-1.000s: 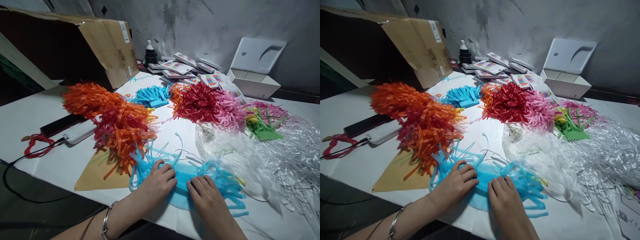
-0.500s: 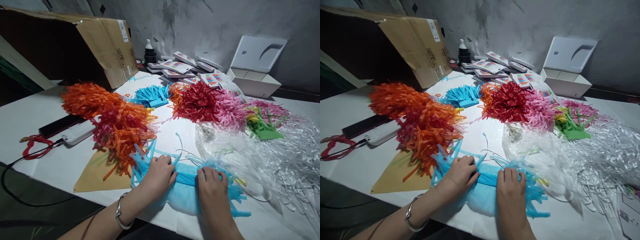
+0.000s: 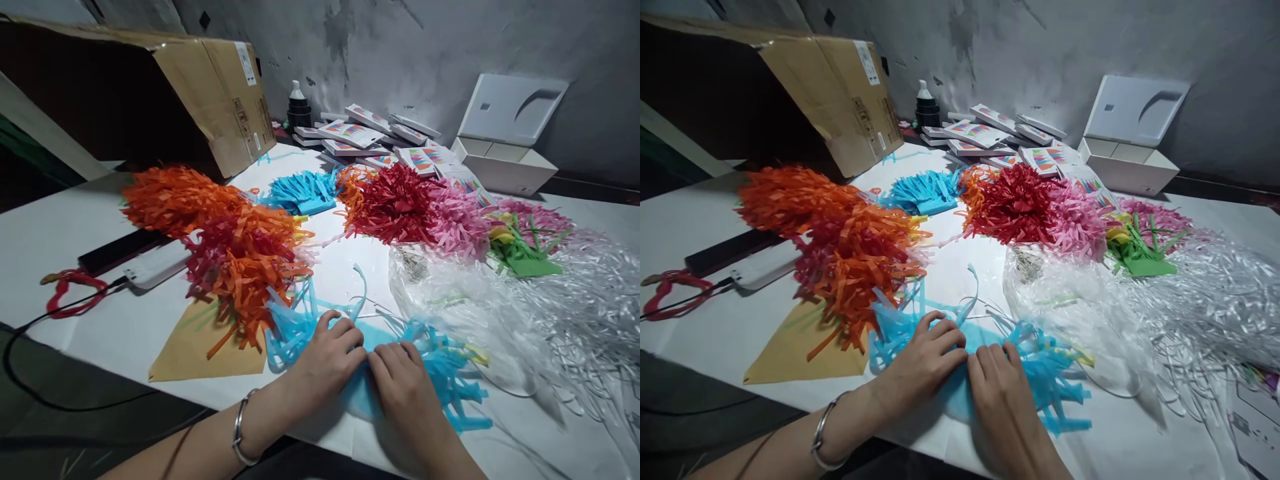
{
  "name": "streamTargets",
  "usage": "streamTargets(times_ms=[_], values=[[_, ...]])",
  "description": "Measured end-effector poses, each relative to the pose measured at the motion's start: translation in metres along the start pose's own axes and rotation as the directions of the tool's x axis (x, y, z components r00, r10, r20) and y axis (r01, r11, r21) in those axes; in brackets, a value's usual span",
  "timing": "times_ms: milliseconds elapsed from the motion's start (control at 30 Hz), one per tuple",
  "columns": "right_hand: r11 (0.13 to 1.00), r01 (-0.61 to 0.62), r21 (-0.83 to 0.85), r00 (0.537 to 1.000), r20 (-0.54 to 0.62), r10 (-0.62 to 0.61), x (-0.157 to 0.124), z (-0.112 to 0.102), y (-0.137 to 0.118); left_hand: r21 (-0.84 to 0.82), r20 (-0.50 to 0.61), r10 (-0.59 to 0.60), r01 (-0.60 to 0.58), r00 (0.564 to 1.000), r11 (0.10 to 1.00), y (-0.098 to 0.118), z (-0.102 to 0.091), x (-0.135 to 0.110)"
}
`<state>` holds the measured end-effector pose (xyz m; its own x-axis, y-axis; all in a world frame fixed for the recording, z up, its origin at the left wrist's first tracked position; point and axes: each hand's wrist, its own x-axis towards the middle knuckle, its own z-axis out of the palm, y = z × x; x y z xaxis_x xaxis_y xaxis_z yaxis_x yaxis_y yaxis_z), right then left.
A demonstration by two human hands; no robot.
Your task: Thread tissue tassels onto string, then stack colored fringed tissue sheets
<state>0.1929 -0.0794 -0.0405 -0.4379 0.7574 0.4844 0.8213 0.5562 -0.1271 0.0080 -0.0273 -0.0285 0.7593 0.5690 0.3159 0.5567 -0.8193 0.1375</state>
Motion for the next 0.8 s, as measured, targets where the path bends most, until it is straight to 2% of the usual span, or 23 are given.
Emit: streamTargets(times_ms=[167,267,367,433,500,567,633,700,800], values=[[0.996,0.085,-0.04,0.995,0.051,-0.082,-0.018,-0.002,0.007,0.003,0.027,0.026,-0.026,0.999,1.0,-0.007,0.004,-0.01],[0.998,0.06,-0.001,0.998,-0.025,-0.06,-0.03,-0.006,0.011,-0.055,0.051,-0.007,0.009,0.999,0.998,-0.009,0.005,-0.017],[0.995,-0.068,0.066,0.995,-0.072,0.073,-0.032,-0.008,0.007,-0.083,0.078,-0.104,0.11,0.992,0.99,-0.004,0.004,-0.016],[0.979,-0.193,0.07,0.979,-0.057,0.197,-0.03,-0.007,0.002,-0.051,0.146,-0.193,0.202,0.97,0.978,0.001,0.002,-0.009],[0.959,-0.285,0.014,0.958,-0.043,0.285,-0.026,-0.006,-0.003,0.007,0.227,-0.276,0.282,0.934,0.959,0.006,-0.001,-0.001],[0.943,-0.325,-0.072,0.946,-0.035,0.324,-0.024,-0.006,-0.007,0.05,0.281,-0.338,0.338,0.898,0.94,0.007,-0.005,0.007],[0.927,-0.349,-0.137,0.937,-0.051,0.345,-0.021,-0.006,-0.01,0.05,0.303,-0.356,0.358,0.884,0.932,0.007,-0.008,0.011],[0.943,-0.305,-0.135,0.952,-0.074,0.297,-0.018,-0.005,-0.013,0.026,0.291,-0.341,0.349,0.894,0.937,0.005,-0.009,0.011],[0.988,-0.136,-0.078,0.99,-0.034,0.133,-0.012,-0.001,-0.014,-0.003,0.224,-0.331,0.341,0.917,0.94,0.002,-0.008,0.007]])
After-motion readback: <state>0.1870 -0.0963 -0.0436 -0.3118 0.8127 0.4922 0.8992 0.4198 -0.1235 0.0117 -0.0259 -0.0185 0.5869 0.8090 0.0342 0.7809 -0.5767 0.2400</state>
